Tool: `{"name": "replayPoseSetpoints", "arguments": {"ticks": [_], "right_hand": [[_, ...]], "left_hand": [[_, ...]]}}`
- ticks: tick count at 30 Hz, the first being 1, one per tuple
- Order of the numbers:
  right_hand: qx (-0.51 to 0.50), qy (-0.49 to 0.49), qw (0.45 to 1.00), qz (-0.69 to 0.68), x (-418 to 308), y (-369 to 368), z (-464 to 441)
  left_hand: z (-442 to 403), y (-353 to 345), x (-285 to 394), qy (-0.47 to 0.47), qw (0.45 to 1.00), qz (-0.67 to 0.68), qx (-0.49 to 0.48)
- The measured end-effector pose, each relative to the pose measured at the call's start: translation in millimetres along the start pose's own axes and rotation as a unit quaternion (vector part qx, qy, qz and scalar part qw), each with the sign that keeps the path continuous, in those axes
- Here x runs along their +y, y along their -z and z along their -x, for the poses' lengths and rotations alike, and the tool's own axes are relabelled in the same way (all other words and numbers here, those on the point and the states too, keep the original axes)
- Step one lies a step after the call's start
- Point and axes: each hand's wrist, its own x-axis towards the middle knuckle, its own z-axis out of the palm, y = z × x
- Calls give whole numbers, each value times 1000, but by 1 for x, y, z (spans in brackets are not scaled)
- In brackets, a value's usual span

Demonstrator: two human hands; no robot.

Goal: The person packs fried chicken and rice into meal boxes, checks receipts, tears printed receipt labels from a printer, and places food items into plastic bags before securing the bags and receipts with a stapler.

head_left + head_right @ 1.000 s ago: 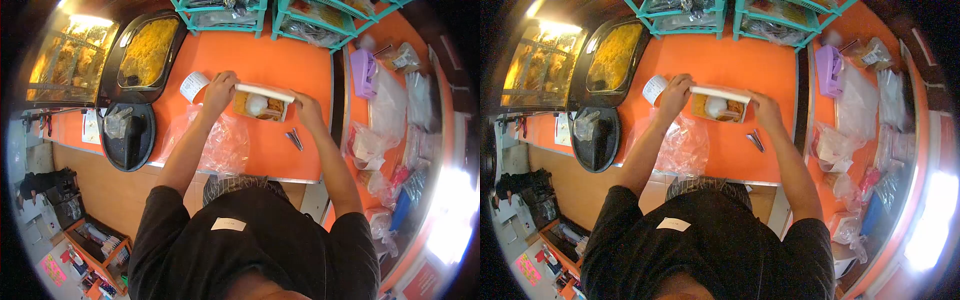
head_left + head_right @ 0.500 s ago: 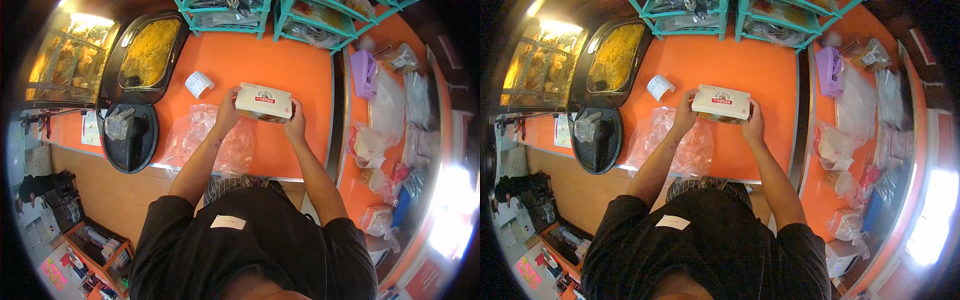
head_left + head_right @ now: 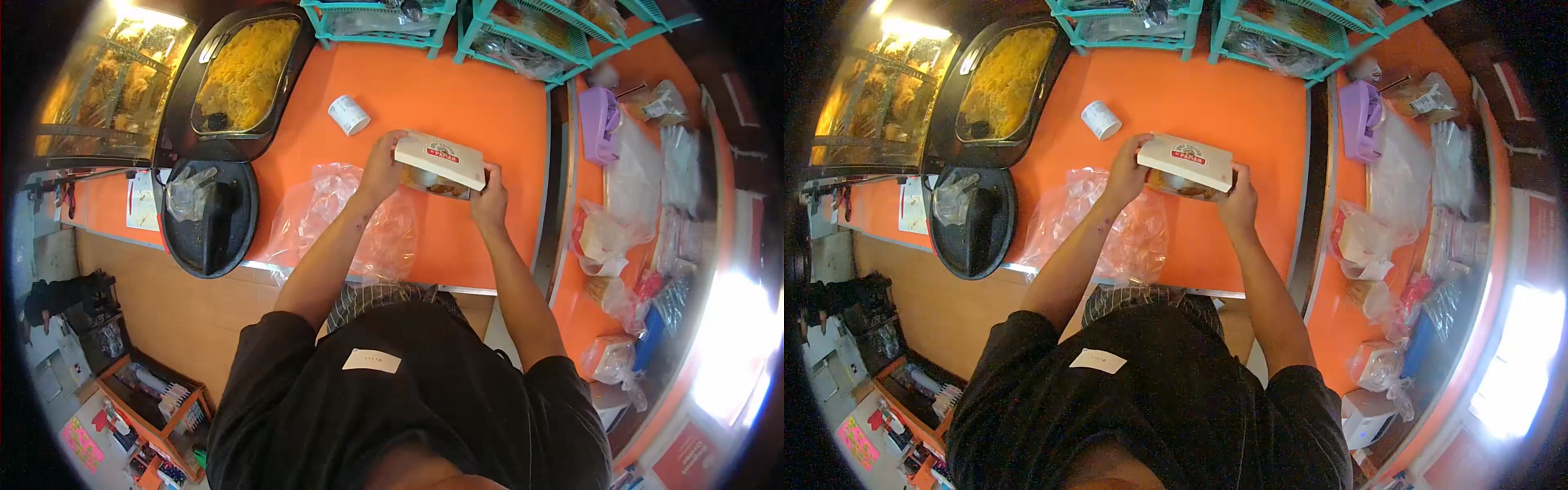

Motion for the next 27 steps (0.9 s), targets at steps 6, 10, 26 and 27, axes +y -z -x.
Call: {"name": "replayPoseSetpoints", "arguments": {"ticks": [6, 10, 26, 27], "right_hand": [[11, 92, 996, 10, 8, -4, 7], [-22, 173, 983, 48, 23, -2, 9], [-83, 188, 946, 252, 18, -6, 30], [-79, 189, 938, 279, 16, -7, 31]], "left_hand": [[0, 11, -14, -102, 970, -212, -67], [7, 24, -14, -106, 930, -326, -134], [-4, 33, 11, -300, 744, -542, -251], [-3, 33, 14, -305, 739, -548, -247]]}}
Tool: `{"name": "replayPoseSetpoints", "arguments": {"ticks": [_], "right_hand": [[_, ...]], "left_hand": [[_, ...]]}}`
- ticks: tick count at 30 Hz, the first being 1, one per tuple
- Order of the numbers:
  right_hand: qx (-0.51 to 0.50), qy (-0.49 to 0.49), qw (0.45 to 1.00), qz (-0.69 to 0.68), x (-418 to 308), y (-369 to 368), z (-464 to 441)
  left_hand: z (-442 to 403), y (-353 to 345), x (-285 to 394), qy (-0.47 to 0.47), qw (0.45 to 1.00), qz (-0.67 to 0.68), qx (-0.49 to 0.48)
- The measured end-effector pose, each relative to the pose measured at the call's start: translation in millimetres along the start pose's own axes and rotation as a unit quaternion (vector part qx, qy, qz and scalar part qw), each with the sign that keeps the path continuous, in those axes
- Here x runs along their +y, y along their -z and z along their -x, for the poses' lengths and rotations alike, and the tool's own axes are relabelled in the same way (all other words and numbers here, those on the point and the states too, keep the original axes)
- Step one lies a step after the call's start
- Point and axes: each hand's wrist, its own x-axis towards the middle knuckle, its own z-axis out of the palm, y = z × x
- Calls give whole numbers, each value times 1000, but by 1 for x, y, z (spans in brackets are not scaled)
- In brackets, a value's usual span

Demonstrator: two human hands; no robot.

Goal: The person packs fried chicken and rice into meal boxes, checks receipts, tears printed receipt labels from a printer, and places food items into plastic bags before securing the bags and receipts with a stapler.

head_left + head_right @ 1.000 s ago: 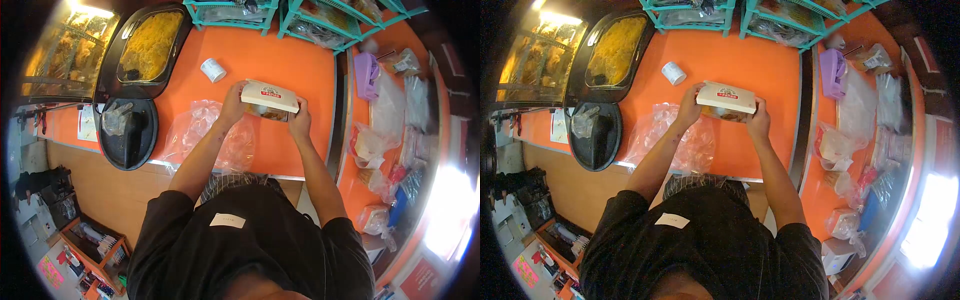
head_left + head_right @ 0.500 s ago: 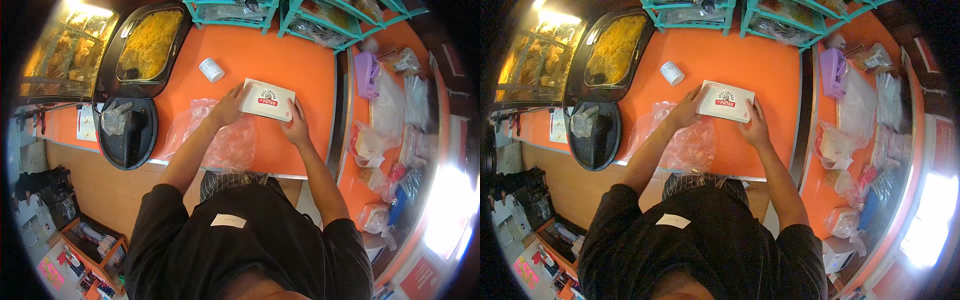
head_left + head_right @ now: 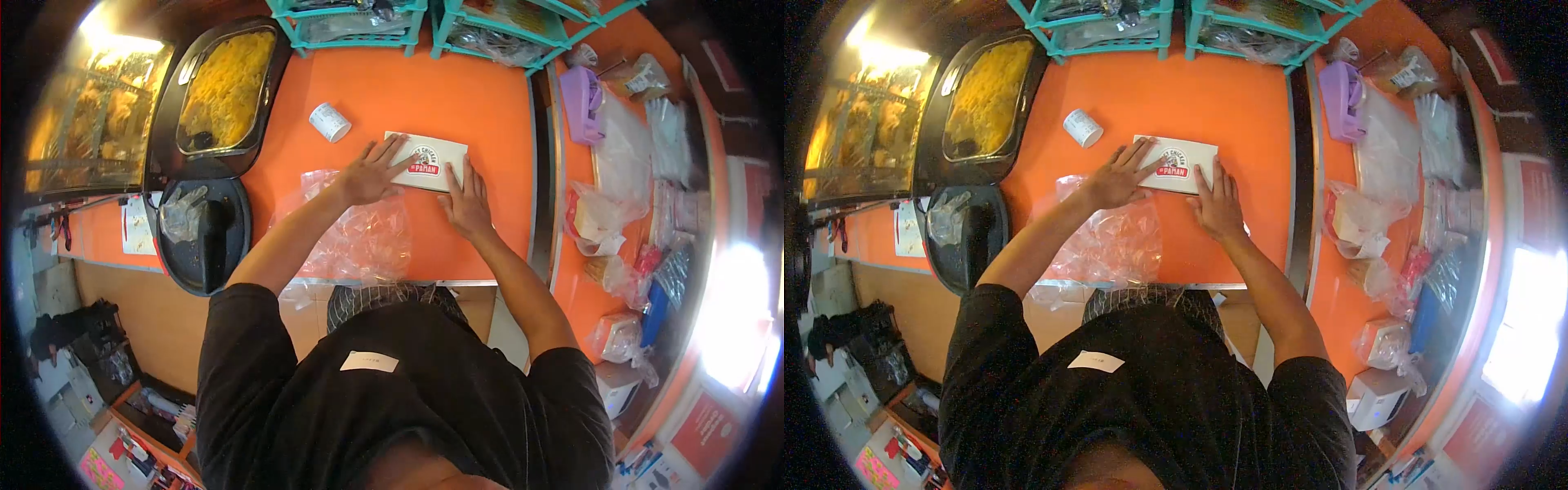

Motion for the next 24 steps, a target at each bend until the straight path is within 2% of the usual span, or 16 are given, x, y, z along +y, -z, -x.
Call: {"name": "replayPoseSetpoints", "arguments": {"ticks": [5, 8, 9, 11, 13, 14, 15, 16, 17, 18, 19, 20, 24], "right_hand": [[-7, -24, 994, 107, 3, -5, -4], [-47, -44, 998, 18, 12, 29, -24], [44, -71, 995, -48, 15, 50, -32], [123, -159, 957, -211, 38, 128, -52], [349, -83, 928, -102, 118, 175, -76], [329, -194, 913, -142, 152, 203, -83], [288, -198, 931, -108, 200, 226, -89], [220, -247, 943, -34, 237, 244, -93], [133, -204, 965, 99, 310, 233, -99], [56, -289, 955, -39, 320, 235, -99], [-24, -363, 915, -175, 325, 238, -98], [-106, -425, 845, -306, 331, 238, -97], [-132, -350, 816, -440, 348, 238, -91]], "left_hand": [[-5, -9, 7, -3, 1000, -20, 8], [-16, -22, 22, 53, 996, 23, 71], [-19, -25, 32, 73, 994, 26, 73], [-27, -26, 46, 122, 989, 26, 76], [-30, -26, 50, 136, 988, 18, 67], [-30, -26, 52, 144, 988, 15, 61], [-31, -24, 54, 153, 986, 31, 50], [-32, -22, 55, 157, 986, 29, 40], [-33, -20, 56, 161, 986, 28, 30], [-35, -18, 58, 166, 986, 26, 21], [-36, -15, 60, 167, 985, 24, 21], [-36, -12, 63, 169, 985, 22, 19], [-38, -16, 66, 169, 985, -25, 17]]}}
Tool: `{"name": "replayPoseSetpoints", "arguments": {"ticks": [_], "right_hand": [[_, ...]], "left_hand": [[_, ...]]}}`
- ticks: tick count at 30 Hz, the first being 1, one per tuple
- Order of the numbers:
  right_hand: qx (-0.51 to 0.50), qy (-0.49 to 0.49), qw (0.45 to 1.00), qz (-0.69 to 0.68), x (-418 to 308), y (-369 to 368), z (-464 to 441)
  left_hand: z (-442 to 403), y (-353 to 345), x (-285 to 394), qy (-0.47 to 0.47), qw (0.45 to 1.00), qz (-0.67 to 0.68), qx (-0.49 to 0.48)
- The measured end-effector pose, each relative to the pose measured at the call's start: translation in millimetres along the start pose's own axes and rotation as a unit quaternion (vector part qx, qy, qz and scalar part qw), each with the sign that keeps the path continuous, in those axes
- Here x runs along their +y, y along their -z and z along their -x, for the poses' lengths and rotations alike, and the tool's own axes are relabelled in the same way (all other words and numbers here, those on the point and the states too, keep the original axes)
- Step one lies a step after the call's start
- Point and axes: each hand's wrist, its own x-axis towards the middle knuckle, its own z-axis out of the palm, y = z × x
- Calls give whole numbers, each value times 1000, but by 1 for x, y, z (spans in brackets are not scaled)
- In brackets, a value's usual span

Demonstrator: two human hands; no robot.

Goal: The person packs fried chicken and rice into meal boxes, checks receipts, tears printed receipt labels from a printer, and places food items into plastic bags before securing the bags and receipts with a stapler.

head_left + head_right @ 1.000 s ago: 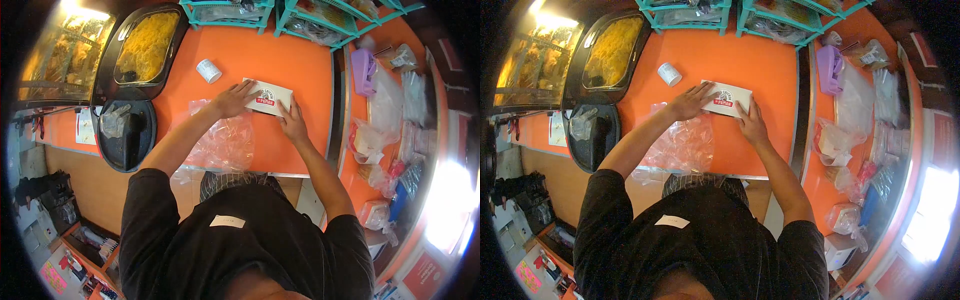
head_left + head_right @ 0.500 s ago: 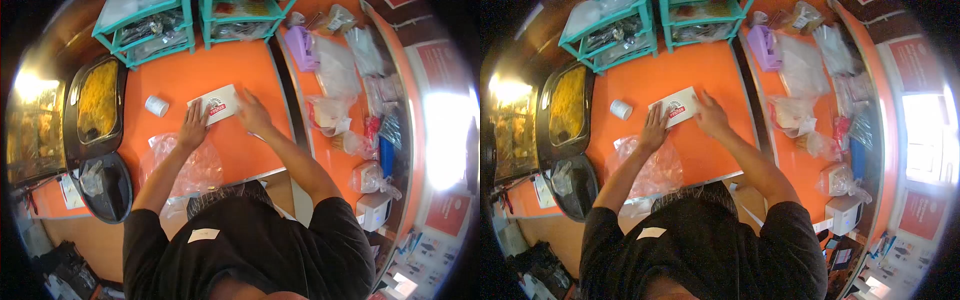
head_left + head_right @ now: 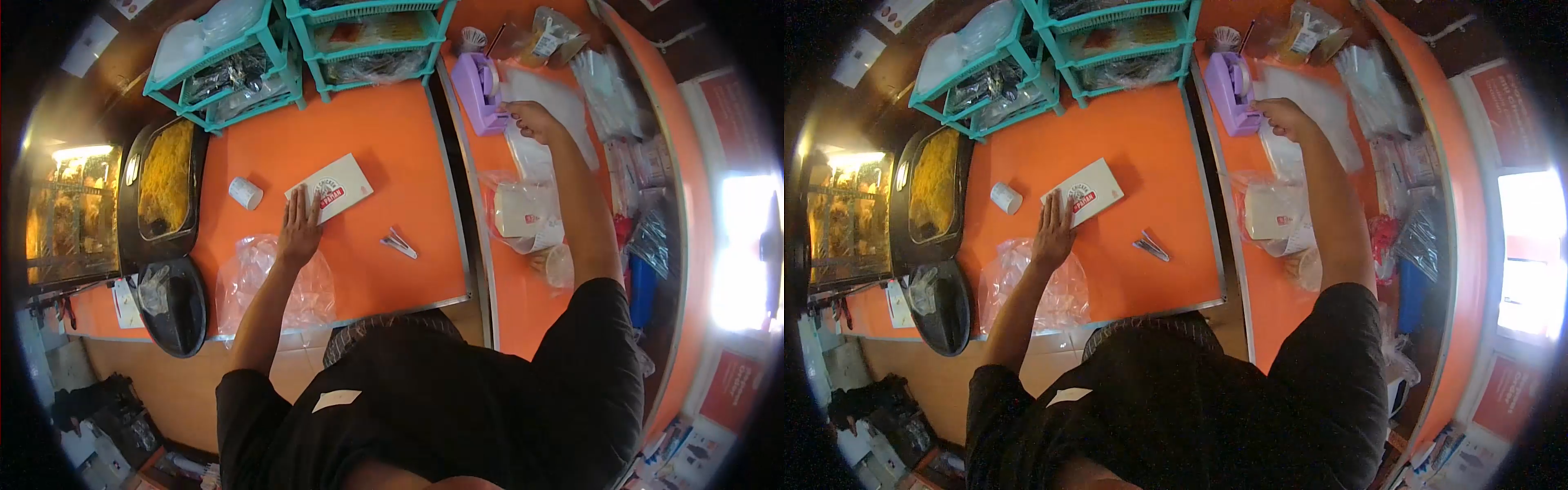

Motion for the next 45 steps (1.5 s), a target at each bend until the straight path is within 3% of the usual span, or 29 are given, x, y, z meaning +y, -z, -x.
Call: {"name": "replayPoseSetpoints", "arguments": {"ticks": [3, 6, 7, 10, 13, 22, 25, 27, 29, 31, 33, 34, 36, 38, 39, 40, 41, 42, 43, 44, 45], "right_hand": [[-29, 9, 998, -53, 14, 6, -16], [67, 44, 993, -83, 11, -19, -7], [43, 50, 995, -80, 14, -16, -10], [80, 138, 963, -218, 1, -30, 19], [98, 147, 973, -149, -1, -22, 22], [97, -14, 990, -97, 30, -34, 25], [9, 62, 996, -67, 28, -29, 33], [100, 26, 994, -26, 37, -26, 16], [221, 42, 966, 127, 18, -43, 38], [354, 98, 906, 208, -20, -68, 99], [419, 217, 879, 67, -61, -113, 219], [501, 409, 762, 41, -50, -139, 245], [399, 514, 759, -23, -22, -194, 356], [448, 489, 744, 78, 55, -240, 418], [523, 474, 705, 74, 106, -255, 431], [626, 344, 691, 110, 164, -265, 445], [703, 185, 686, 24, 227, -274, 467], [752, 91, 638, -135, 305, -280, 486], [806, -5, 543, -235, 357, -279, 521], [873, -112, 471, -59, 364, -283, 558], [841, -185, 503, -68, 400, -292, 585]], "left_hand": [[-2, -8, 5, -16, 1000, 22, 5], [-4, -14, 11, -33, 999, 33, 26], [-3, -14, 14, -21, 998, 37, 39], [-6, -15, 17, -5, 999, 25, 24], [-6, -13, 16, 4, 1000, 27, 2], [-6, -7, 19, -6, 997, 69, 37], [-9, -9, 18, -46, 994, 72, 63], [-14, -9, 20, -79, 991, 87, 72], [-3, -12, 26, -66, 995, 49, 47], [-2, -17, 24, -64, 996, 26, 63], [-5, -18, 18, -113, 988, 43, 96], [-7, -29, 8, -145, 981, 52, 114], [-6, -38, 2, -166, 977, 65, 116], [1, -34, 2, -151, 982, 63, 90], [6, -24, 9, -172, 973, 112, 106], [9, -21, 13, -157, 974, 115, 116], [12, -17, 16, -140, 975, 117, 127], [15, -12, 21, -122, 975, 119, 140], [19, 2, 36, -159, 960, 149, 173], [25, 23, 60, -197, 942, 178, 204], [31, 36, 89, -233, 920, 209, 236]]}}
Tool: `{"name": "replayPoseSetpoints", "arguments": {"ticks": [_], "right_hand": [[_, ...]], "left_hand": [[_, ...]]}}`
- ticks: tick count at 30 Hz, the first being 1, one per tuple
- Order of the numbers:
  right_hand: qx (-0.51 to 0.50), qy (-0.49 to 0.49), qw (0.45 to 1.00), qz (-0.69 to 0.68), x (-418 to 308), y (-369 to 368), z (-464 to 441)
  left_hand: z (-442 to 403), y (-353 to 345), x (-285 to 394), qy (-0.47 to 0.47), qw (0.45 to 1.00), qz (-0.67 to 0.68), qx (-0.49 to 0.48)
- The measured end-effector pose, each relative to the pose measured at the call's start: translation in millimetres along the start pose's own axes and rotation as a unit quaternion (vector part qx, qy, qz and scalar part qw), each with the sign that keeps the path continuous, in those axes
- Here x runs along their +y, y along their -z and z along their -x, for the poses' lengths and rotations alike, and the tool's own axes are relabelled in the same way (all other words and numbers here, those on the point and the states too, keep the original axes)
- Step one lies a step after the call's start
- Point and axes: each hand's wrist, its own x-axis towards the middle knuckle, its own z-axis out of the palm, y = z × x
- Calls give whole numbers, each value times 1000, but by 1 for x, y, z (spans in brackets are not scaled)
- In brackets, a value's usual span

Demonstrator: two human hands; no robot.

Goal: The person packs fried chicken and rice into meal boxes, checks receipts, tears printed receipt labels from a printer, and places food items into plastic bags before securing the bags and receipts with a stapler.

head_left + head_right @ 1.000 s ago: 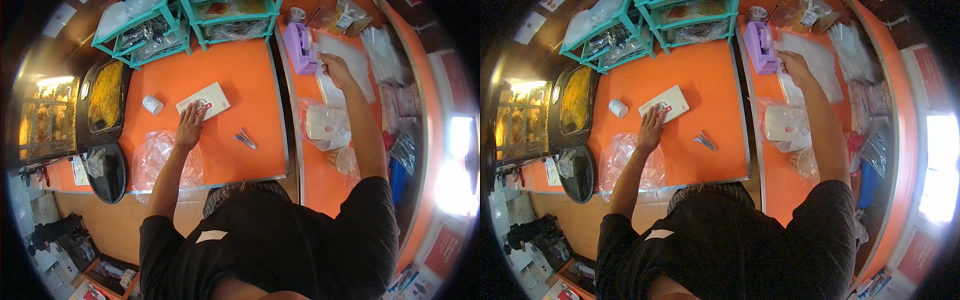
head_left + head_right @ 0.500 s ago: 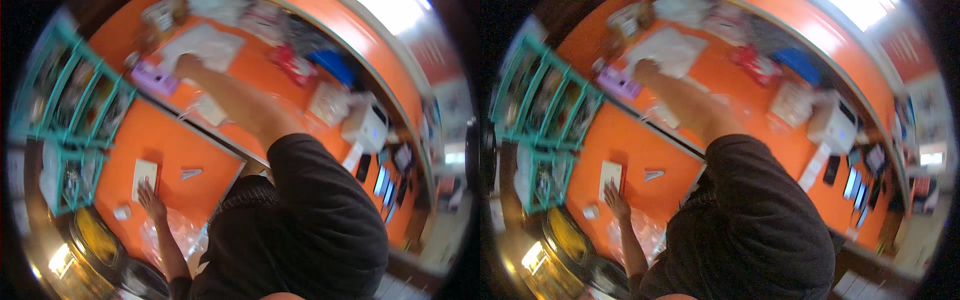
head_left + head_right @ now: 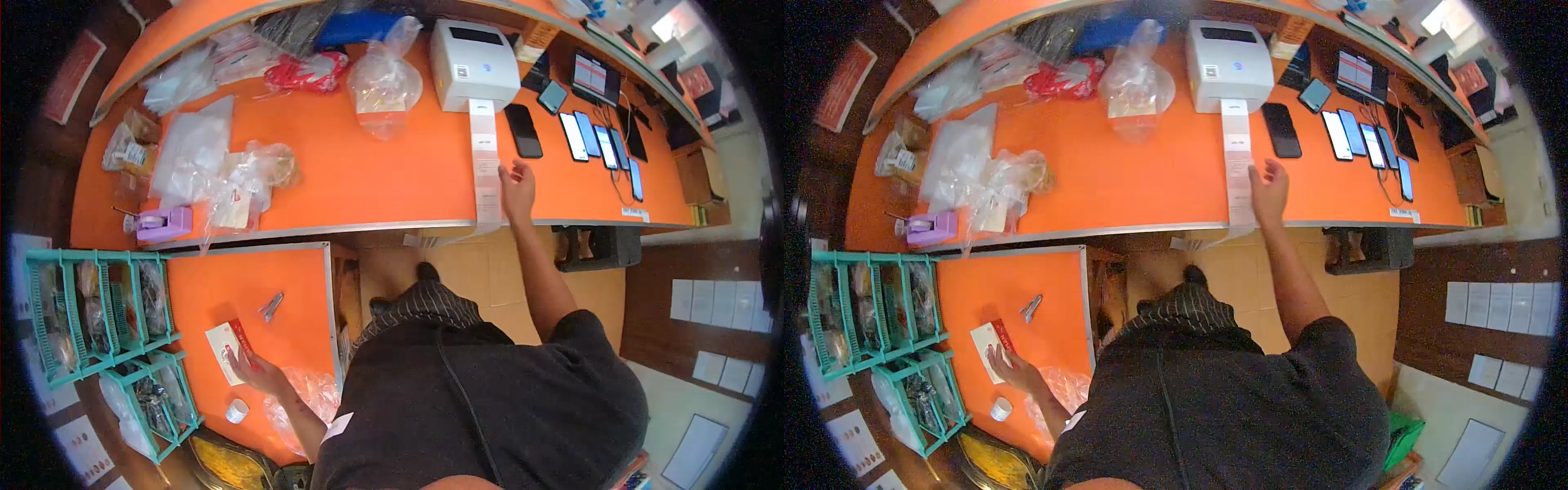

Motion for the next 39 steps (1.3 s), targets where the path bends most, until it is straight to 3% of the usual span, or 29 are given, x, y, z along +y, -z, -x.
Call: {"name": "replayPoseSetpoints", "arguments": {"ticks": [2, 4, 5, 6, 7, 8, 9, 11, 12, 16, 21, 25, 27, 29, 30, 32, 33, 34, 36, 38, 39], "right_hand": [[-93, -45, 993, 48, 50, 2, -6], [-198, -49, 979, 18, 72, -5, -5], [-196, -72, 977, -35, 73, -3, -6], [-193, -93, 973, -89, 71, -3, -6], [-188, -114, 965, -144, 66, -4, -7], [-184, -135, 953, -199, 64, -6, -7], [-183, -122, 946, -237, 65, -7, -7], [-183, -99, 928, -310, 69, -6, 0], [-194, -79, 943, -257, 60, 4, 0], [-194, 23, 948, -253, 70, 13, -6], [-228, 37, 939, -254, 66, 27, -19], [-252, 51, 934, -250, 74, 26, -23], [-256, -8, 920, -296, 83, 17, -19], [-266, -61, 906, -323, 97, 4, -16], [-276, -85, 900, -327, 108, -2, -17], [-286, -134, 888, -334, 123, -5, -23], [-173, -23, 958, -227, 118, -2, -24], [-54, 95, 987, -121, 105, 5, -25], [-45, 124, 986, -104, 48, 44, -24], [-263, -8, 914, -310, 24, 41, 5], [-328, -127, 865, -358, -4, 41, 20]], "left_hand": [[-18, -19, 61, -79, 992, 92, 27], [-27, -42, 153, -90, 967, 234, -38], [-32, -56, 201, -177, 946, 270, -28], [-32, -71, 251, -160, 908, 367, -123], [-38, -86, 298, -224, 880, 385, -163], [-37, -93, 346, -218, 874, 358, -244], [-35, -111, 392, -263, 832, 410, -265], [-23, -147, 463, -324, 821, 388, -267], [-16, -162, 485, -334, 809, 383, -294], [2, -181, 529, -327, 832, 329, -304], [13, -187, 542, -316, 846, 281, -324], [21, -189, 549, -207, 850, 330, -354], [20, -184, 552, -119, 837, 367, -388], [23, -194, 542, 111, 755, 506, -403], [21, -196, 537, 225, 691, 563, -394], [11, -192, 518, 284, 706, 580, -291], [3, -186, 505, 313, 711, 585, -231], [-1, -177, 494, 207, 792, 545, -179], [-3, -155, 472, -2, 913, 403, -66], [0, -138, 445, -195, 922, 328, -63], [9, -135, 434, -238, 913, 320, -84]]}}
